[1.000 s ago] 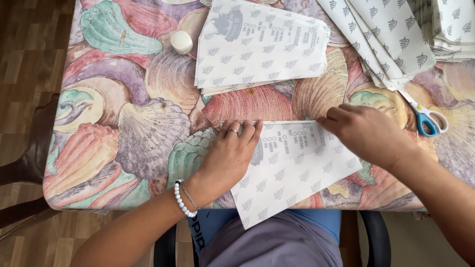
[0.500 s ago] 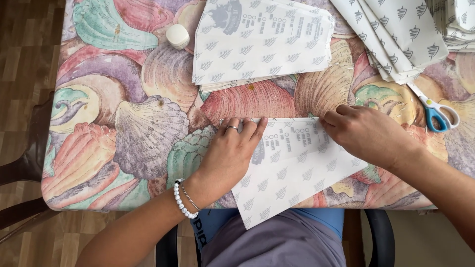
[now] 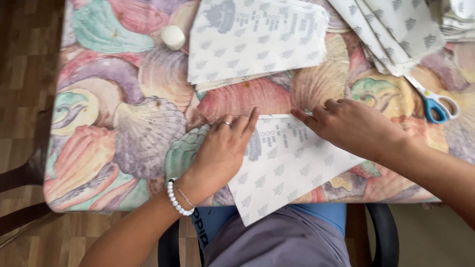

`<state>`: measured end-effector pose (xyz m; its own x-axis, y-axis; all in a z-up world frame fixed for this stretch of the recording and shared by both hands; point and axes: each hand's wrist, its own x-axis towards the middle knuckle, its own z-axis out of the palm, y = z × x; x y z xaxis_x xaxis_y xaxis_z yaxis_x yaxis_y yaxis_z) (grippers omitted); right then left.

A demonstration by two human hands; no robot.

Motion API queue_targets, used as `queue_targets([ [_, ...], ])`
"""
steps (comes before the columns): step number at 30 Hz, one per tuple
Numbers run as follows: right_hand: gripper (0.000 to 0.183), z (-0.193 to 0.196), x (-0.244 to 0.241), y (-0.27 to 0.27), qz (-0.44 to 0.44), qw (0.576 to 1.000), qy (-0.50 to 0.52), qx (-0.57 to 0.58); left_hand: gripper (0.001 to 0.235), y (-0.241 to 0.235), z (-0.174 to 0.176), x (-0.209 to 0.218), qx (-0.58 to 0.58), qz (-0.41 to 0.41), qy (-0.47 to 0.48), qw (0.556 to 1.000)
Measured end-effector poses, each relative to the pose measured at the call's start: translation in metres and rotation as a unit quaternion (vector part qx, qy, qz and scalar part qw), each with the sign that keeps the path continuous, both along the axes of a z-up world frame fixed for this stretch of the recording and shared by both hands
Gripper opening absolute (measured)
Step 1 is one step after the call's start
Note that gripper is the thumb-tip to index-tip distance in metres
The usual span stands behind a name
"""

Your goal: Folding pre-printed paper sheets into bags on a table with a patterned tablecloth.

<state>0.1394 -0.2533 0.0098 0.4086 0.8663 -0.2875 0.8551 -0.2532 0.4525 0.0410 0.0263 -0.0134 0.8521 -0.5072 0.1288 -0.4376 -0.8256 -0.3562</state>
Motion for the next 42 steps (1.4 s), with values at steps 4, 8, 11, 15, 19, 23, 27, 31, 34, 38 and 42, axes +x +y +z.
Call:
queue_targets([
  [4,0.082,-0.001,-0.003,-0.003,-0.002,1.000,0.006,-0.023,0.068,-0.003,-0.003,0.001,-0.025,0.013,0.020,0.999],
  [8,0.074,-0.004,-0.002,-0.005,-0.007,1.000,-0.003,-0.011,0.065,-0.004,0.003,0.003,-0.002,0.016,0.038,0.999],
  [11,0.058,0.010,-0.008,-0.002,-0.018,0.999,-0.011,0.025,0.061,-0.007,-0.001,0.014,-0.040,-0.009,0.035,0.999],
  [15,0.044,0.018,-0.010,0.000,-0.011,0.998,-0.017,0.057,0.067,-0.023,0.003,0.015,-0.077,-0.016,0.017,0.997],
  [19,0.027,0.011,-0.003,-0.015,0.001,0.993,-0.014,0.116,0.066,-0.035,-0.010,0.019,-0.056,0.002,0.025,0.998],
  [23,0.039,-0.015,0.006,-0.030,-0.007,0.983,0.061,0.174,0.049,-0.044,-0.007,0.014,0.000,0.002,0.027,1.000],
  [27,0.034,-0.019,0.004,-0.032,0.024,0.987,0.004,0.160,0.024,-0.049,-0.005,0.016,-0.010,-0.026,-0.024,0.999],
  [31,0.072,-0.010,0.004,-0.029,-0.037,0.990,0.048,0.127,0.073,-0.047,-0.004,0.019,0.030,-0.015,-0.008,0.999],
  [34,0.062,-0.012,0.006,-0.028,-0.020,0.990,0.047,0.133,0.054,-0.044,-0.010,0.019,-0.056,-0.027,-0.019,0.998],
  [38,0.054,-0.015,0.005,-0.026,-0.016,0.990,0.035,0.137,0.056,-0.042,-0.009,0.012,-0.038,-0.026,-0.019,0.999],
  [42,0.053,-0.013,0.002,-0.025,-0.018,0.991,0.034,0.125,0.055,-0.041,-0.012,0.011,-0.047,-0.027,-0.017,0.998],
])
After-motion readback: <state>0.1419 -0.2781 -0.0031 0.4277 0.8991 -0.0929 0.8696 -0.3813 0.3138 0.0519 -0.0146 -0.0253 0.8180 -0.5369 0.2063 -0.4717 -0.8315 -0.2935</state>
